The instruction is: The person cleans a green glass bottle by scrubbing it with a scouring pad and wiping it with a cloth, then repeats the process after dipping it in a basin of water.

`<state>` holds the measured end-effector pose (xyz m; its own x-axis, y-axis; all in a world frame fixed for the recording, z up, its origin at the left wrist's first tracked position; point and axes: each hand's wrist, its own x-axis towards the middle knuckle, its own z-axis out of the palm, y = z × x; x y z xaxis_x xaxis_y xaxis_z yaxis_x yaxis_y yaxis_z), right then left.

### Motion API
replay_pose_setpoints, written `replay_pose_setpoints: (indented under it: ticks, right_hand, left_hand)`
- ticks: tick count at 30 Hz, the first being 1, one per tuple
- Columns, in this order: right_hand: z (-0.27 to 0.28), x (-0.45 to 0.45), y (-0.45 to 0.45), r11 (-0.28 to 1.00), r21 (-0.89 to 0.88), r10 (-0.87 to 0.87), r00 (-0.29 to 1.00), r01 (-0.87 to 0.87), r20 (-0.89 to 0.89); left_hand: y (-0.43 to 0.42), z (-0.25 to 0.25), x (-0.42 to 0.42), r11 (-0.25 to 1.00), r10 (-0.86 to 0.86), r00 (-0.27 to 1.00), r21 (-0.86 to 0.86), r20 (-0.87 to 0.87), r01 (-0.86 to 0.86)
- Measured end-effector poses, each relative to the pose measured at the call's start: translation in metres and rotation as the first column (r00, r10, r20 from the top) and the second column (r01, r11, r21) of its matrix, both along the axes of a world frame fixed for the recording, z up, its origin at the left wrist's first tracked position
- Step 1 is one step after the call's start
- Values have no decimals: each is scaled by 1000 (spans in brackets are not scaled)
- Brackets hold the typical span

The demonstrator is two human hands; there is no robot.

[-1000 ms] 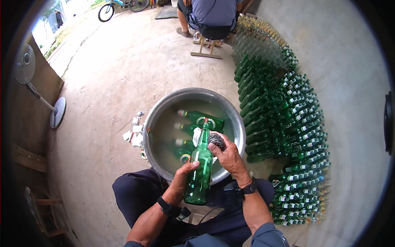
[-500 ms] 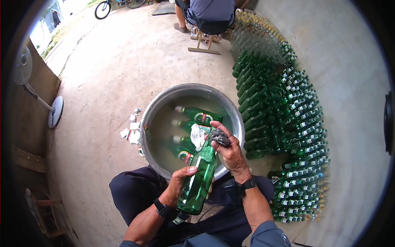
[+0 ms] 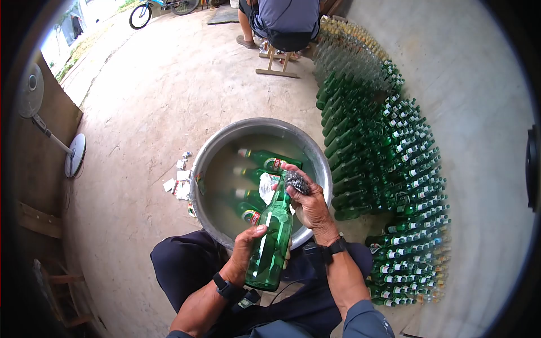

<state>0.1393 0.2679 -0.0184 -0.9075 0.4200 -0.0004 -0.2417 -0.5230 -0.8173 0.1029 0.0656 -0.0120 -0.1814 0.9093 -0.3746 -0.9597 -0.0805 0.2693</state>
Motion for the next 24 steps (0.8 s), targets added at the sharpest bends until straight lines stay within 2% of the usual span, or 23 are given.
replay_pose_setpoints:
  ticks: [3,5,8,10,12,16,18,22,24]
  right_hand:
    - [2,9,6,994,54,100,994,-98,-38]
    - [4,13,9,959,241,151,989,-147,3]
    - [5,14,9,932,347,92,994,-107,61]
    - [1,10,9,937,341,51,995,-77,86]
    - [3,6,5,949,313,-23,991,-19,132]
    - [-1,1,1,929,368,-82,990,35,114]
    - [-6,-2,2,977,191,-115,989,95,96]
    - [-14,-5,6,980,167,-122,987,104,101]
    - [-15,-5,6,987,84,-142,986,135,84]
  left_hand:
    - [0,-4,-4,997,-21,1000,76,16,20]
    - [-1,0,-4,998,-23,999,62,29,22]
    - [1,6,0,999,-26,999,49,46,24]
    - [1,6,1,999,-18,999,47,50,16]
    - [0,4,2,991,-97,990,-104,-104,87]
    - [2,3,5,996,-48,998,-81,-49,44]
    - [2,4,4,997,-47,997,-68,-65,42]
    - [4,3,4,999,-31,999,-31,-42,29]
    - [4,1,5,999,-27,999,-25,-26,26]
